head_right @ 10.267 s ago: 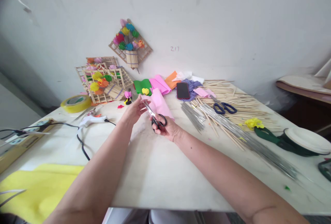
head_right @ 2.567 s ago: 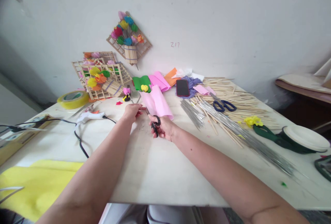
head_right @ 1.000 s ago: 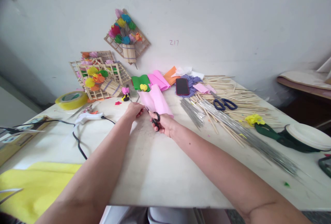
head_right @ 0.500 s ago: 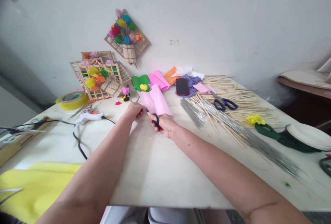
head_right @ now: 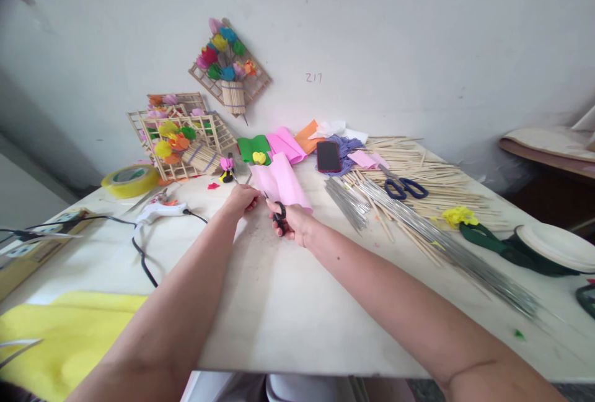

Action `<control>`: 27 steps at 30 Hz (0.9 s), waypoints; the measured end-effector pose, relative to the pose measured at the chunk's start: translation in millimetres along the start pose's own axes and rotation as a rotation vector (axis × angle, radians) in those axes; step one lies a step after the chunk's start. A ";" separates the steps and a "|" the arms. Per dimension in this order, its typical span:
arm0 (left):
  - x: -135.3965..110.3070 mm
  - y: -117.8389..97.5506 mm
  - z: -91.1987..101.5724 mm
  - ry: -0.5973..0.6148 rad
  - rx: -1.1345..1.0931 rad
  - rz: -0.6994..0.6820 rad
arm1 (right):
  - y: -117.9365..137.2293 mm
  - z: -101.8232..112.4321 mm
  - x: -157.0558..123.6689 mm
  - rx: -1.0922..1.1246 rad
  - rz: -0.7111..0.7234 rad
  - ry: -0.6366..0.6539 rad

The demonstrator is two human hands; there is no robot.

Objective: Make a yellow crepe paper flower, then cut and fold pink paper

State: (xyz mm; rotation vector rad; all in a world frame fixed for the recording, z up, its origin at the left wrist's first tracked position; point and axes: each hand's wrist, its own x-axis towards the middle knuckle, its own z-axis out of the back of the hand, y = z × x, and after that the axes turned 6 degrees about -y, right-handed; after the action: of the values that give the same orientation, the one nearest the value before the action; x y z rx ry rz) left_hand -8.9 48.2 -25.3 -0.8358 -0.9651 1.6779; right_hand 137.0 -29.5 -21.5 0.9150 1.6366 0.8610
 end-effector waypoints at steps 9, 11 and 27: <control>4.0 2.8 -0.3 0.013 0.020 -0.003 | 0.1 -2.6 3.2 -0.015 0.015 -0.041; 5.6 3.5 -1.2 0.007 0.020 -0.001 | -0.9 -2.5 4.1 0.013 0.034 -0.042; 14.2 8.4 -3.2 0.056 0.246 -0.068 | -2.5 0.2 6.8 -0.003 0.042 -0.029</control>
State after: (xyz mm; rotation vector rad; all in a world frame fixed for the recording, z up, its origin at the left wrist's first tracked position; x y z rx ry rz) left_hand -13.5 60.9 -35.3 -0.6749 -0.7232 1.6657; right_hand 135.6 -24.6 -26.7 0.9587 1.5958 0.8741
